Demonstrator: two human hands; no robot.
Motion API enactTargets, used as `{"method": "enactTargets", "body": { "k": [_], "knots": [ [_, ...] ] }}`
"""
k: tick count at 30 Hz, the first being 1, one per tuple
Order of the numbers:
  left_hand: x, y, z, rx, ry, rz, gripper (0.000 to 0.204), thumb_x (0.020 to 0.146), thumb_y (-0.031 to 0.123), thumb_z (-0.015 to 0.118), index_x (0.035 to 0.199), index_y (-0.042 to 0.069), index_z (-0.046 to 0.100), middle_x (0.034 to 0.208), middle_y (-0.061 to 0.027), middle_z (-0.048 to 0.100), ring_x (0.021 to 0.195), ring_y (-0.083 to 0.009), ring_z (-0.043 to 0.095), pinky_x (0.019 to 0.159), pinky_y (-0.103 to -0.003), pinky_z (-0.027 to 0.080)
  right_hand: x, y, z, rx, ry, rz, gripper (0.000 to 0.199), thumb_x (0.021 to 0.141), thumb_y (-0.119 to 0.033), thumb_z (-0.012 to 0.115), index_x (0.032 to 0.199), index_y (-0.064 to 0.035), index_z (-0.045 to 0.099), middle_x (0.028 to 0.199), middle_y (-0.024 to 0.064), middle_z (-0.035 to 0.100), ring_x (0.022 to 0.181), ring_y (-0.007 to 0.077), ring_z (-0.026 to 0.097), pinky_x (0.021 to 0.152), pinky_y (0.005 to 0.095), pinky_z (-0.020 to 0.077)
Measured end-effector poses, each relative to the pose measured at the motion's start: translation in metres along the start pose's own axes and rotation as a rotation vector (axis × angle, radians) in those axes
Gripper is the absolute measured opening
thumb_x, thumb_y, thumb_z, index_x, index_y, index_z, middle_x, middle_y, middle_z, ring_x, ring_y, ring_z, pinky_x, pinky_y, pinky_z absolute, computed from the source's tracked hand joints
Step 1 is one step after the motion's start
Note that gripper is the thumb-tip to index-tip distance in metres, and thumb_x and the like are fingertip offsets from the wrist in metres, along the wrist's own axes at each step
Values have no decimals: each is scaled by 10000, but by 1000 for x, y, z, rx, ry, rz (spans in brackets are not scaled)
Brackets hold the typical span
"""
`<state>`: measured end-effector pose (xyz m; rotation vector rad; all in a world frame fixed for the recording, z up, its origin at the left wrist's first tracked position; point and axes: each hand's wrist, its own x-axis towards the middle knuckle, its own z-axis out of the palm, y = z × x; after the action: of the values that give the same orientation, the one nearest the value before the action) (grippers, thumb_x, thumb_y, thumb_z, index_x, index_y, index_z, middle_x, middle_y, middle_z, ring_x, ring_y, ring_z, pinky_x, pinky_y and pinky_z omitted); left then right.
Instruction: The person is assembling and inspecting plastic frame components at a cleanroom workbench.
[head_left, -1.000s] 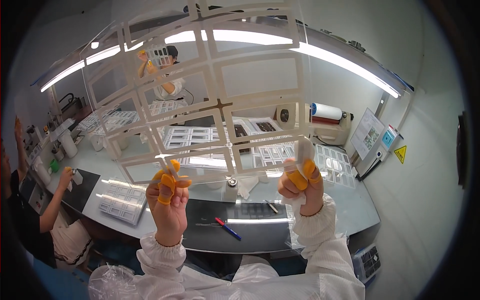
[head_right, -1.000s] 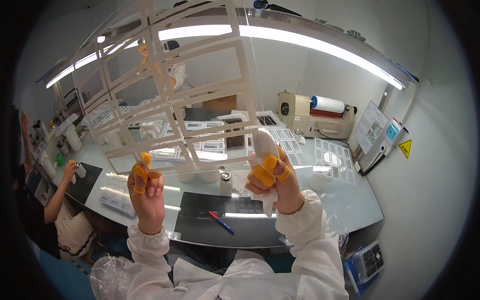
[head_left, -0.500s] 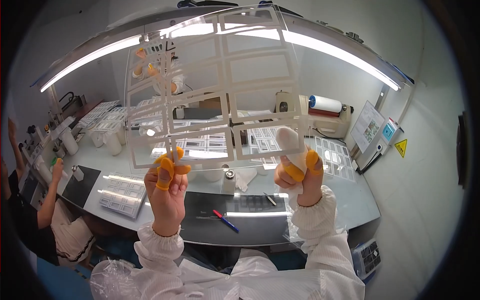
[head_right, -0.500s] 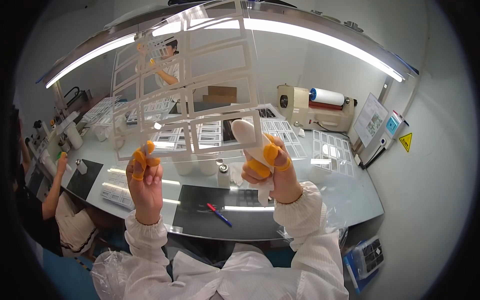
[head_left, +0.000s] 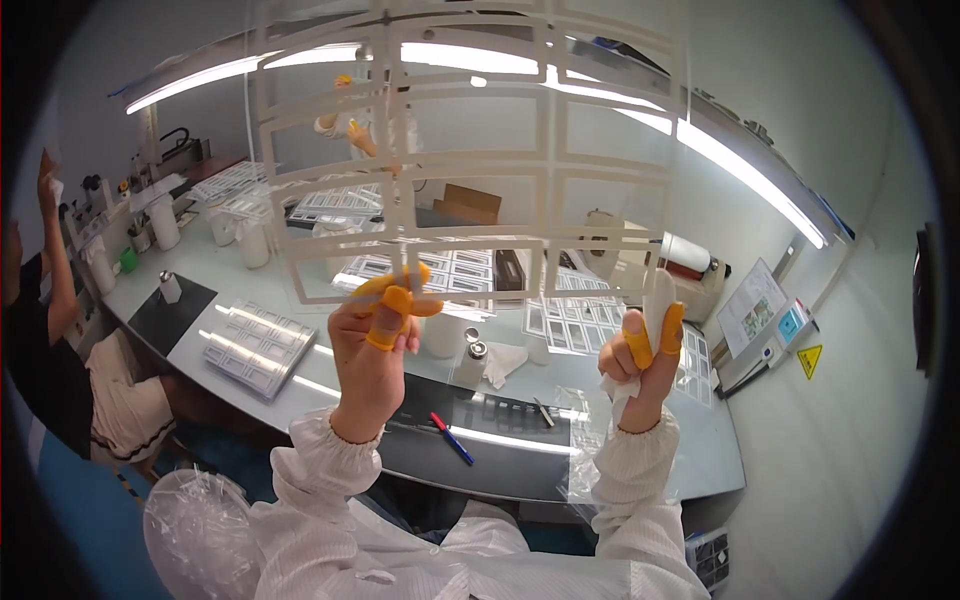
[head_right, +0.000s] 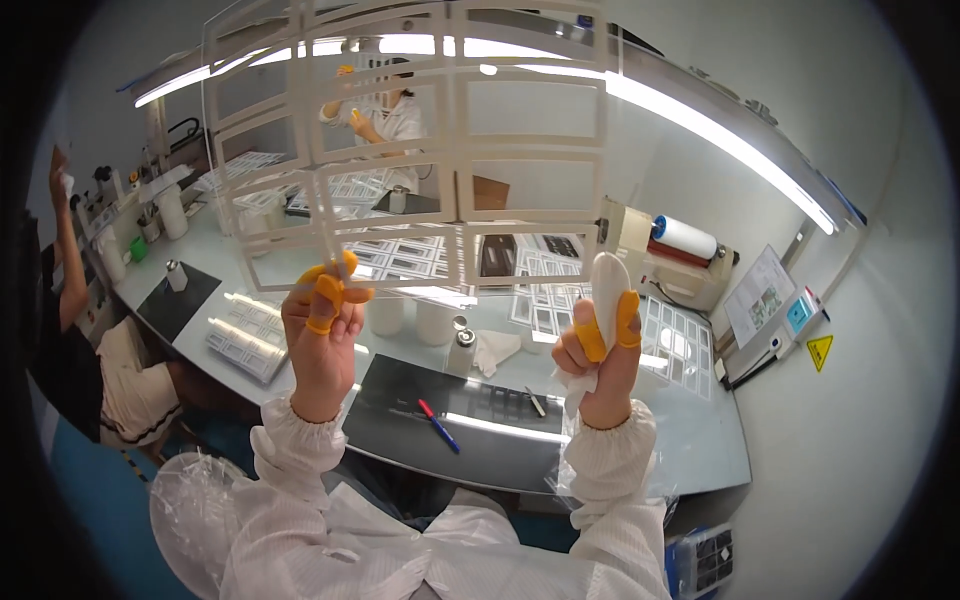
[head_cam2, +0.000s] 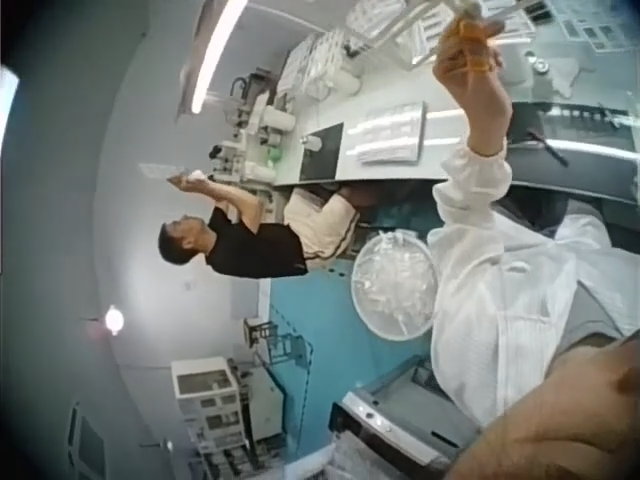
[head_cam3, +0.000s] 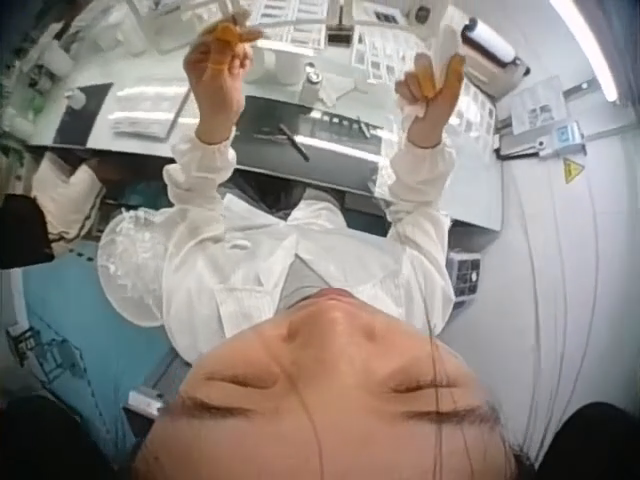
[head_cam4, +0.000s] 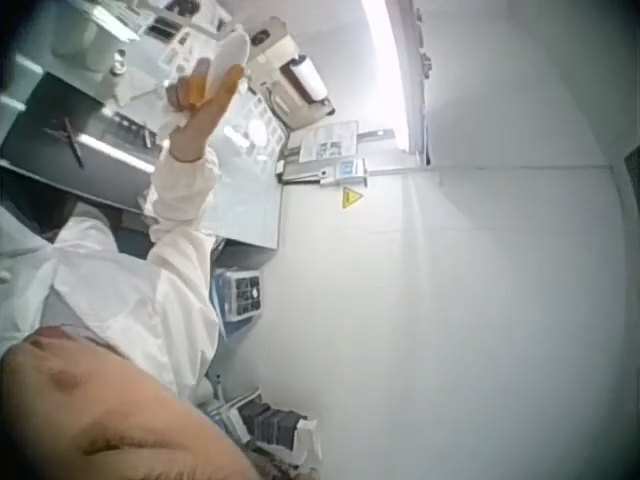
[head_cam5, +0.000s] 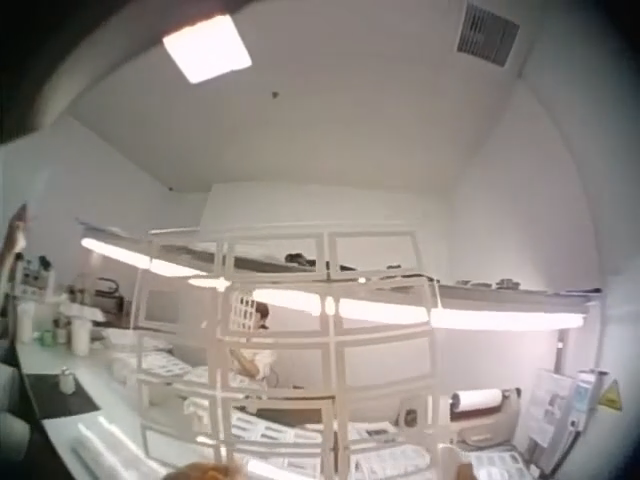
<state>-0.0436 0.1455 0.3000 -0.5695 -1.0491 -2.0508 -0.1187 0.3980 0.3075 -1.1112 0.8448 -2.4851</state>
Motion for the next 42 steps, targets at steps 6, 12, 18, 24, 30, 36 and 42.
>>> {"method": "enactTargets", "body": {
  "k": [6, 12, 18, 24, 30, 36, 42],
  "knots": [
    [-8, 11, 2, 52, -26, 70, 292, 784, 244, 565, 920, -14, 560, 757, -95, 616, 515, -37, 478, 454, -154, 374, -28, 44, -27, 60, 286, 261, 341, 822, -398, 420, 797, -59, 445, 489, -14, 300, 317, 57, 195, 306, 199, 173],
    [-21, 18, 17, 140, 0, 96, 299, 785, 233, 563, 950, -16, 554, 777, -68, 613, 585, -37, 498, 468, -152, 385, -76, 49, -73, 164, 338, 338, 224, 823, -309, 439, 835, -86, 412, 563, -6, 323, 347, 55, 211, 327, 192, 198],
    [-32, 29, 14, 183, 22, 27, 305, 786, 251, 557, 916, -26, 562, 683, -50, 581, 543, -41, 483, 464, -154, 390, -85, 56, -78, 203, 405, 369, 199, 820, -275, 447, 856, -82, 415, 586, 3, 336, 353, 56, 216, 329, 198, 206],
    [-44, 36, 25, 184, 54, 14, 321, 762, 319, 574, 884, 21, 569, 578, 1, 500, 435, -43, 351, 404, -183, 315, -54, 58, -39, 190, 185, 311, 288, 830, -314, 442, 848, -28, 417, 630, 27, 388, 340, 69, 233, 320, 204, 210],
    [-57, 41, 38, 161, 84, 29, 292, 761, 323, 574, 834, 40, 559, 529, 19, 462, 433, -24, 363, 400, -168, 320, -12, 52, 28, 70, -97, 207, 256, 835, -276, 435, 873, -24, 455, 649, 39, 413, 352, 74, 244, 330, 202, 219],
    [-64, 42, 39, 177, 74, 12, 289, 761, 327, 573, 843, 50, 556, 562, 19, 473, 423, -29, 373, 394, -168, 333, 14, 50, 63, 226, -328, 220, 244, 809, -225, 484, 953, -28, 471, 731, 63, 481, 375, 85, 334, 336, 208, 250],
    [-67, 38, 39, 154, 164, 35, 285, 767, 323, 567, 852, 51, 557, 604, 9, 505, 433, -25, 378, 400, -166, 337, 21, 66, 83, 10, -86, 266, 400, 710, -230, 637, 992, -4, 465, 807, 125, 527, 430, 129, 473, 348, 198, 361]
  ]
}}
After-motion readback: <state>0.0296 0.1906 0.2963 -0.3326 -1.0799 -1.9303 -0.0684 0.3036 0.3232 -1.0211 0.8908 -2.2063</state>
